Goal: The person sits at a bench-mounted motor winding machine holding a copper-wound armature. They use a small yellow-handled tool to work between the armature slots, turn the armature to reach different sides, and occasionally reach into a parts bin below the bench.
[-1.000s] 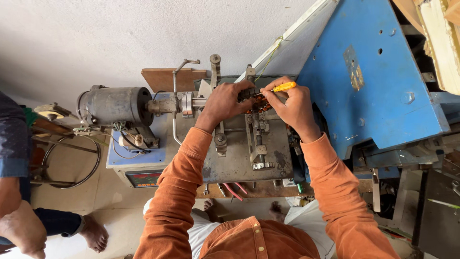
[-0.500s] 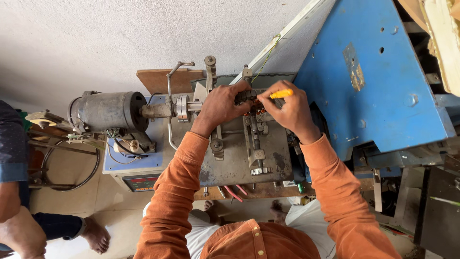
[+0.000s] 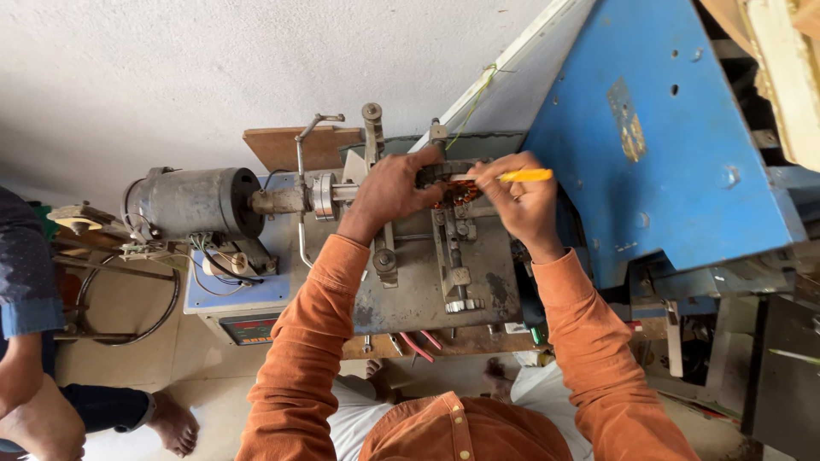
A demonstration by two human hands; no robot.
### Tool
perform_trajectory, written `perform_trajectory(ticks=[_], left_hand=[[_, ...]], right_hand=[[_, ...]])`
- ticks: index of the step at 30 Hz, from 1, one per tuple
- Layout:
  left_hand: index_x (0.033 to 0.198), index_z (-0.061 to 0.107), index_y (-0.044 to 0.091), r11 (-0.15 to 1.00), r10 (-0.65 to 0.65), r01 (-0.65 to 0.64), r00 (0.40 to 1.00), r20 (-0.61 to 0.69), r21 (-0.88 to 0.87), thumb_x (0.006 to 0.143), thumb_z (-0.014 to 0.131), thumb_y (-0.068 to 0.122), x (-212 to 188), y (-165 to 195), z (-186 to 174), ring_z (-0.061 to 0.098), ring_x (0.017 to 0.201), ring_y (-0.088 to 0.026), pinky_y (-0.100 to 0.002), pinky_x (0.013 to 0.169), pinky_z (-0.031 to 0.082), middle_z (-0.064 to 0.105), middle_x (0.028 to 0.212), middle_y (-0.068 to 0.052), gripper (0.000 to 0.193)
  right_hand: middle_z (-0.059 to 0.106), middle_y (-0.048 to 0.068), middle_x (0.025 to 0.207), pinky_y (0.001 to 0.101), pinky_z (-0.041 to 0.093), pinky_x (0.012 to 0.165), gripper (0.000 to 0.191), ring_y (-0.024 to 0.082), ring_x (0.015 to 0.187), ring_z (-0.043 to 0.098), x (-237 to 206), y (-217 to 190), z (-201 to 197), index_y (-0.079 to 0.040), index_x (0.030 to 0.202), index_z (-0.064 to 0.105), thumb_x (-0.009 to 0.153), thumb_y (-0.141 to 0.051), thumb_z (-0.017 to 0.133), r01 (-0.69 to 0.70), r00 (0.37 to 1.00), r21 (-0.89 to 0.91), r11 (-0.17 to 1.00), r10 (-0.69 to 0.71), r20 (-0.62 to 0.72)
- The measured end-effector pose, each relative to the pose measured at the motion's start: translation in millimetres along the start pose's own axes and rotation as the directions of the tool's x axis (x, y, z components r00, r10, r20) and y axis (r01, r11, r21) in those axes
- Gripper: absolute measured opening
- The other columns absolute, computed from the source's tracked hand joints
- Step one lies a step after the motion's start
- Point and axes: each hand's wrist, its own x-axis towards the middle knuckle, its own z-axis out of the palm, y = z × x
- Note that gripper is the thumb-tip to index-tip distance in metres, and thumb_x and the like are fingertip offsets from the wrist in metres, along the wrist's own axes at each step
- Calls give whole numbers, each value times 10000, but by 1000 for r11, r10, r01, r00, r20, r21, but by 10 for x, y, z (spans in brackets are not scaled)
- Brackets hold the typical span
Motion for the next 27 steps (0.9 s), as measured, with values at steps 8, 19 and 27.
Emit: perform_trajectory(ticks=[8, 19, 27], left_hand=[[1168, 662, 25, 1000, -3, 3, 1000, 16, 12, 754, 741, 193, -13, -45, -40, 728, 721, -325, -449, 781, 567, 760, 889, -190, 453], [1161, 758, 117, 980, 173, -181, 981, -91, -86, 815, 770, 268, -18, -110, -9, 749, 651, -245, -376, 653, 588, 788, 860, -114, 378], [1149, 759, 98, 984, 157, -165, 980, -122, -59, 842, 784, 242, 11, -153, 29, 752, 655, -257, -381, 646, 590, 784, 875, -125, 340]], right_hand=[[777, 165, 1017, 309, 605, 943, 92, 203, 968, 771, -30, -142, 19, 16, 1017, 644, 1003, -10, 731, 99, 995, -326, 940, -97, 23], [761, 132, 997, 362, 616, 943, 140, 226, 939, 756, 34, -326, 179, -16, 984, 656, 943, 4, 788, 157, 988, -477, 865, -137, 76], [758, 118, 1028, 469, 581, 1082, 222, 253, 962, 724, -31, -309, 233, -11, 938, 563, 917, 72, 768, 254, 967, -494, 832, -208, 147]])
